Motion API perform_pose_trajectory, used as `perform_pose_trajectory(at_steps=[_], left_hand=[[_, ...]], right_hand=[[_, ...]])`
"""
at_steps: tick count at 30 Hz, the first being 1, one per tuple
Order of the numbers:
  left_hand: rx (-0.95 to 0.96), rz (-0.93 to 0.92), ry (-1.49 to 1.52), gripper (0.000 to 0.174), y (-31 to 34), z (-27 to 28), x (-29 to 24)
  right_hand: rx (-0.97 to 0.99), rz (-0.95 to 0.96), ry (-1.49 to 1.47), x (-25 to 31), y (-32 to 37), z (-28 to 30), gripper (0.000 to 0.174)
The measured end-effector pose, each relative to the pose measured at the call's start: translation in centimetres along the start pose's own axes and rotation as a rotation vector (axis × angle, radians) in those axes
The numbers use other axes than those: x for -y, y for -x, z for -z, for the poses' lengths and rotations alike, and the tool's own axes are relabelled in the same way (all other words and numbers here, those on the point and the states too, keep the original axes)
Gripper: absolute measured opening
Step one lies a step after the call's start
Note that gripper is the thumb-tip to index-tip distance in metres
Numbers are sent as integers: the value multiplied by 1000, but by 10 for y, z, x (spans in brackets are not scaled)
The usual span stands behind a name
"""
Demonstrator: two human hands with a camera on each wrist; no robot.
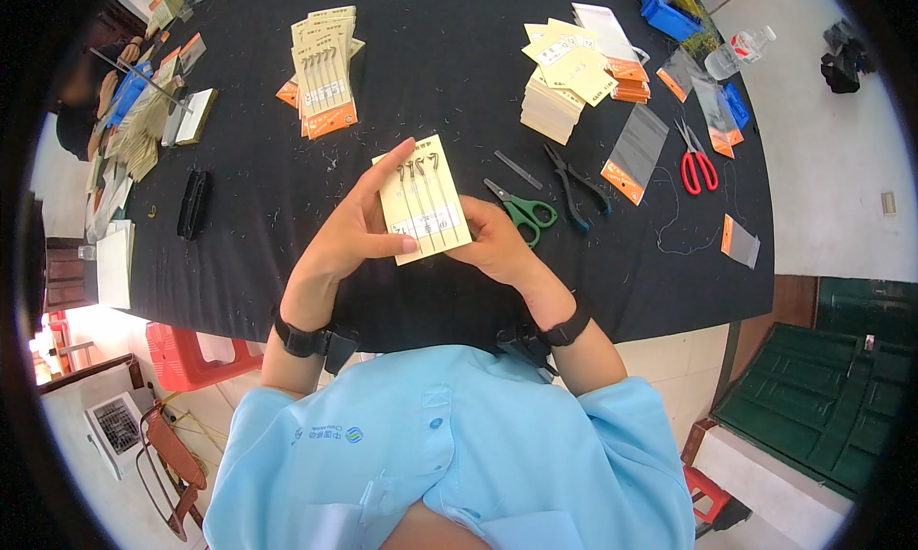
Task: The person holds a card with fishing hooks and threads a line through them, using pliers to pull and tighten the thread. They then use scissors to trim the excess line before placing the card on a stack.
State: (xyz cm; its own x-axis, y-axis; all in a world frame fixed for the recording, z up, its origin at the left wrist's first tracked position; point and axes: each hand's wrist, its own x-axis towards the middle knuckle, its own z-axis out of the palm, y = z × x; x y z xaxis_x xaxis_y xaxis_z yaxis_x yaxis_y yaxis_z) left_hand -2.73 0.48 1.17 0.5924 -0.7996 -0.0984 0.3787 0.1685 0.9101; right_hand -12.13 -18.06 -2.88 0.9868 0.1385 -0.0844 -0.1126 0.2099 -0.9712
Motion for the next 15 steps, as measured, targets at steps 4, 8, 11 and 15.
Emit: perform_pose_trajectory(at_steps=[4,8,11,15], left_hand=[[90,-28,-96,100,0,3,2],[74,33,-81,100,2,-1,2],[138,23,-130,99,1,2,4],[183,10,-149,98,1,2,6]], right_hand=[[-17,46,-15,-2,-1,0,44],[-43,43,1,-6,-3,2,45],[-59,26,-2,-6,-3,2,45],[-69,33,23,-9,-4,4,45]])
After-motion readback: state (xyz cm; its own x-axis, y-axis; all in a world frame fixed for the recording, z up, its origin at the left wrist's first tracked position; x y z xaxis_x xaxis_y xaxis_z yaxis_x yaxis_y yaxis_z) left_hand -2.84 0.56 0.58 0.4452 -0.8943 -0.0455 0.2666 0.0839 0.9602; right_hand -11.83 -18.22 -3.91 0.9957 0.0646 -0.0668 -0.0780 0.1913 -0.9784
